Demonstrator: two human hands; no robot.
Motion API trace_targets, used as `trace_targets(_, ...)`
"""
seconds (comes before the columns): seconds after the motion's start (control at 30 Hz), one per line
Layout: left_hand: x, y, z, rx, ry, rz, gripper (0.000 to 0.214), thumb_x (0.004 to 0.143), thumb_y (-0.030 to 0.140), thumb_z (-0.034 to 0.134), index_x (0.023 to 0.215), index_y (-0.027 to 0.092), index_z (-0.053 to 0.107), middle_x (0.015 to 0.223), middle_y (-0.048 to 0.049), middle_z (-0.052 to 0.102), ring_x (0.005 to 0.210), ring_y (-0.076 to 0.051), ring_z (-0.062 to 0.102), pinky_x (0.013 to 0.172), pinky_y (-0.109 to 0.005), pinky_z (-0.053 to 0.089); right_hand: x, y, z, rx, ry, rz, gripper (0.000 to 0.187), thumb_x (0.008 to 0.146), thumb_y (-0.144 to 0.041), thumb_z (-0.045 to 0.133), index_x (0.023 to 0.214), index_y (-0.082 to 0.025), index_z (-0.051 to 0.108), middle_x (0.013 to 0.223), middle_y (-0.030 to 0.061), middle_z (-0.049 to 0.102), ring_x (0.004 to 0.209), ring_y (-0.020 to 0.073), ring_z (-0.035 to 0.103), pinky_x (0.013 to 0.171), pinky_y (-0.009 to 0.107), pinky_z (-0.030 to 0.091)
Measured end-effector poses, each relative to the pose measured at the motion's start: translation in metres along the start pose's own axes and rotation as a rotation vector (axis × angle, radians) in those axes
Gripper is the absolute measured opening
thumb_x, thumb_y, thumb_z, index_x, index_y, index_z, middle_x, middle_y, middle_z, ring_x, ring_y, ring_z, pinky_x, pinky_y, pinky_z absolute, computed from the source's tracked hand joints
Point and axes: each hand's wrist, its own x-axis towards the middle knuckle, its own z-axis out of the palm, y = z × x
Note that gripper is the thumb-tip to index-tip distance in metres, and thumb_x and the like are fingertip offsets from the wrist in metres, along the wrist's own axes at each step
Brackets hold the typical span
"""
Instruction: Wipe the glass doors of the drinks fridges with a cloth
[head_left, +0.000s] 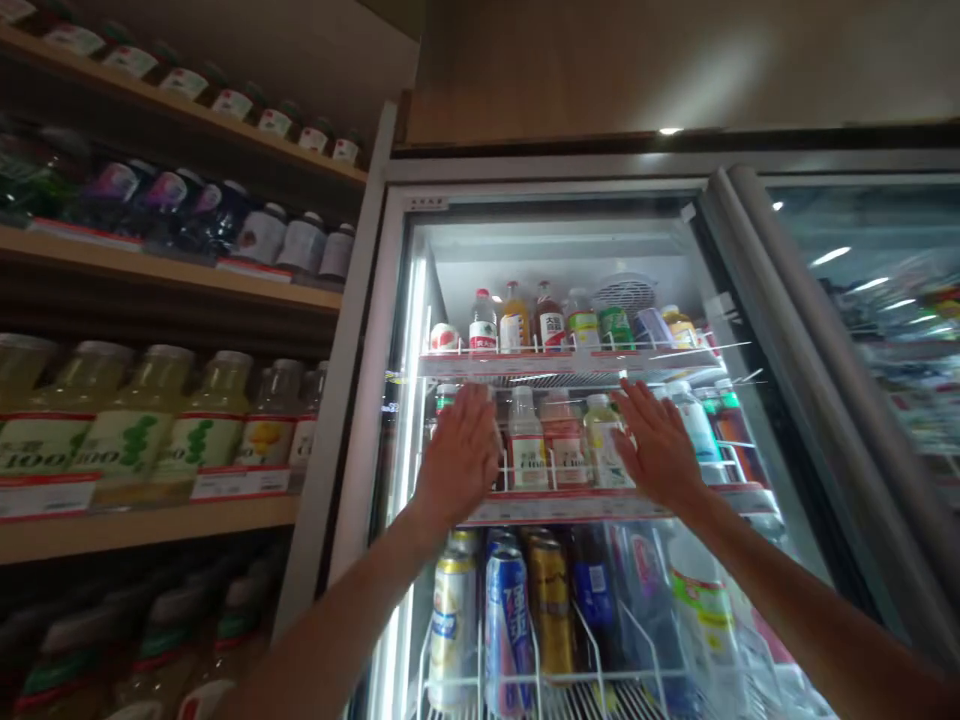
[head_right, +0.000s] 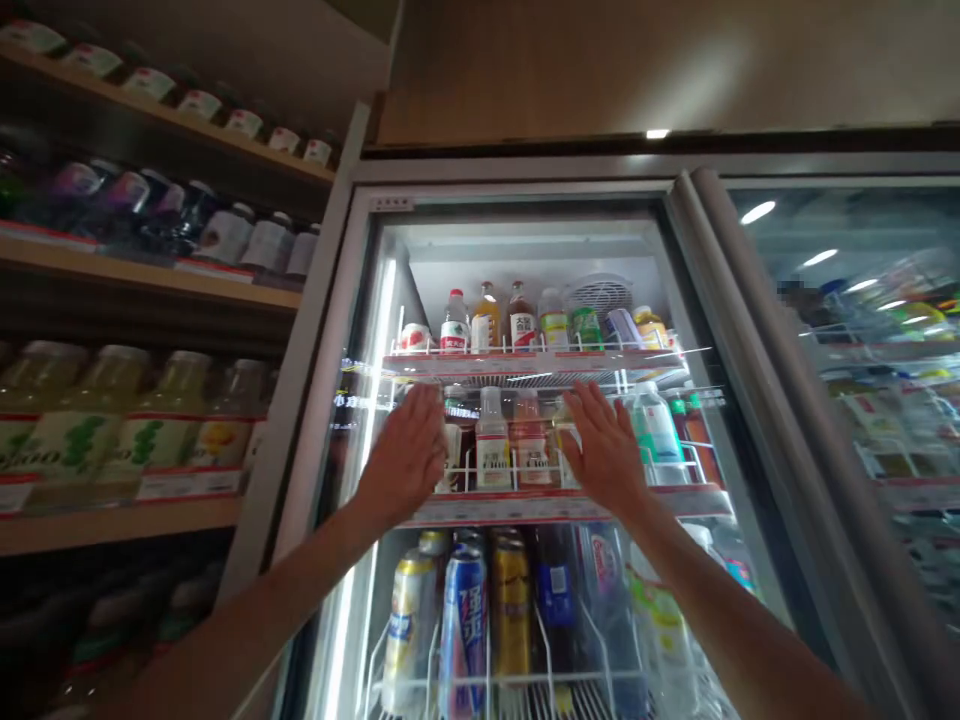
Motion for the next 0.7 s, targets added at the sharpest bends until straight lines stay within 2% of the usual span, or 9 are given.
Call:
trace_targets(0.07, 0.005, 0.006, -0.002, -0.034, -0.006, 0.082, 0.051, 0.089, 0.028, 0.034, 0.137, 0.011, 0.035, 0.149, -0.0118, 0.031, 0.141, -0.025, 0.016, 0.111, -0.043, 0.03, -0.001, 0.002, 0.0, -0.015, -0.013, -0.004, 0.049, 0.092, -0.035, 0.034, 0.139, -0.021, 0.038, 0.145, 0.0087, 0.04, 0.137, 0.0228, 0.03, 0.109, 0.049, 0.028)
trace_targets(0.17, 0.026, -0.009, -0.004, -0.043, 0.092, -0.119, 0.053, 0.088, 0.028, 0.035, 0.135, 0.005, 0.037, 0.147, -0.018, 0.031, 0.139, -0.029, 0.021, 0.109, -0.048, 0.031, -0.001, 0.003, -0.003, -0.044, -0.037, 0.003, 0.049, 0.092, -0.034, 0.034, 0.139, -0.021, 0.037, 0.145, 0.0087, 0.04, 0.138, 0.0216, 0.029, 0.109, 0.049, 0.029)
trace_targets(0.23, 0.04, -0.009, 0.003, -0.073, 0.139, -0.237, 0.053, 0.088, 0.027, 0.034, 0.134, 0.002, 0.037, 0.148, -0.0205, 0.029, 0.139, -0.032, 0.02, 0.109, -0.051, 0.028, -0.001, 0.0, -0.005, -0.069, -0.058, 0.013, 0.05, 0.092, -0.032, 0.033, 0.14, -0.021, 0.035, 0.146, 0.009, 0.039, 0.138, 0.0206, 0.027, 0.109, 0.048, 0.029)
trace_targets(0.3, 0.045, 0.013, 0.013, -0.135, 0.135, -0.146, 0.052, 0.088, 0.027, 0.033, 0.134, 0.004, 0.039, 0.148, -0.0184, 0.028, 0.14, -0.032, 0.018, 0.11, -0.05, 0.027, 0.0, -0.003, -0.007, -0.107, -0.08, 0.024, 0.051, 0.092, -0.031, 0.032, 0.141, -0.02, 0.033, 0.146, 0.0095, 0.039, 0.139, 0.0201, 0.026, 0.11, 0.048, 0.029)
trace_targets(0.4, 0.037, 0.061, 0.024, -0.235, 0.129, 0.14, 0.049, 0.088, 0.028, 0.036, 0.133, 0.009, 0.044, 0.147, -0.0129, 0.034, 0.139, -0.028, 0.023, 0.111, -0.045, 0.029, -0.001, -0.007, -0.007, -0.163, -0.111, 0.053, 0.05, 0.093, -0.031, 0.029, 0.142, -0.02, 0.031, 0.147, 0.0087, 0.037, 0.14, 0.0193, 0.023, 0.111, 0.046, 0.028)
trace_targets(0.47, 0.031, 0.076, 0.026, -0.277, 0.133, 0.227, 0.049, 0.087, 0.03, 0.039, 0.133, 0.012, 0.045, 0.147, -0.0098, 0.035, 0.139, -0.025, 0.024, 0.111, -0.042, 0.029, -0.003, -0.008, -0.008, -0.178, -0.12, 0.075, 0.05, 0.094, -0.03, 0.026, 0.142, -0.021, 0.031, 0.147, 0.0077, 0.037, 0.14, 0.0189, 0.023, 0.111, 0.046, 0.028)
trace_targets(0.53, 0.031, 0.071, 0.026, -0.289, 0.128, 0.213, 0.049, 0.087, 0.03, 0.038, 0.133, 0.014, 0.045, 0.147, -0.0083, 0.033, 0.139, -0.024, 0.024, 0.111, -0.042, 0.029, -0.005, -0.007, -0.009, -0.176, -0.122, 0.089, 0.049, 0.094, -0.03, 0.025, 0.141, -0.021, 0.034, 0.146, 0.0082, 0.038, 0.14, 0.0193, 0.024, 0.111, 0.047, 0.029)
trace_targets(0.6, 0.039, 0.055, 0.025, -0.279, 0.124, 0.163, 0.049, 0.088, 0.028, 0.037, 0.134, 0.012, 0.044, 0.148, -0.01, 0.032, 0.139, -0.025, 0.022, 0.111, -0.044, 0.028, -0.005, -0.01, -0.011, -0.158, -0.12, 0.105, 0.049, 0.093, -0.031, 0.026, 0.14, -0.019, 0.037, 0.145, 0.0096, 0.04, 0.139, 0.0206, 0.026, 0.111, 0.047, 0.029)
trace_targets(0.7, 0.056, 0.041, 0.025, -0.261, 0.151, 0.106, 0.051, 0.089, 0.028, 0.034, 0.136, 0.007, 0.038, 0.147, -0.0152, 0.031, 0.139, -0.027, 0.023, 0.111, -0.046, 0.028, 0.005, -0.03, -0.011, -0.058, -0.059, 0.135, 0.05, 0.094, -0.032, 0.024, 0.141, -0.019, 0.034, 0.144, 0.0102, 0.04, 0.138, 0.0207, 0.028, 0.111, 0.047, 0.029)
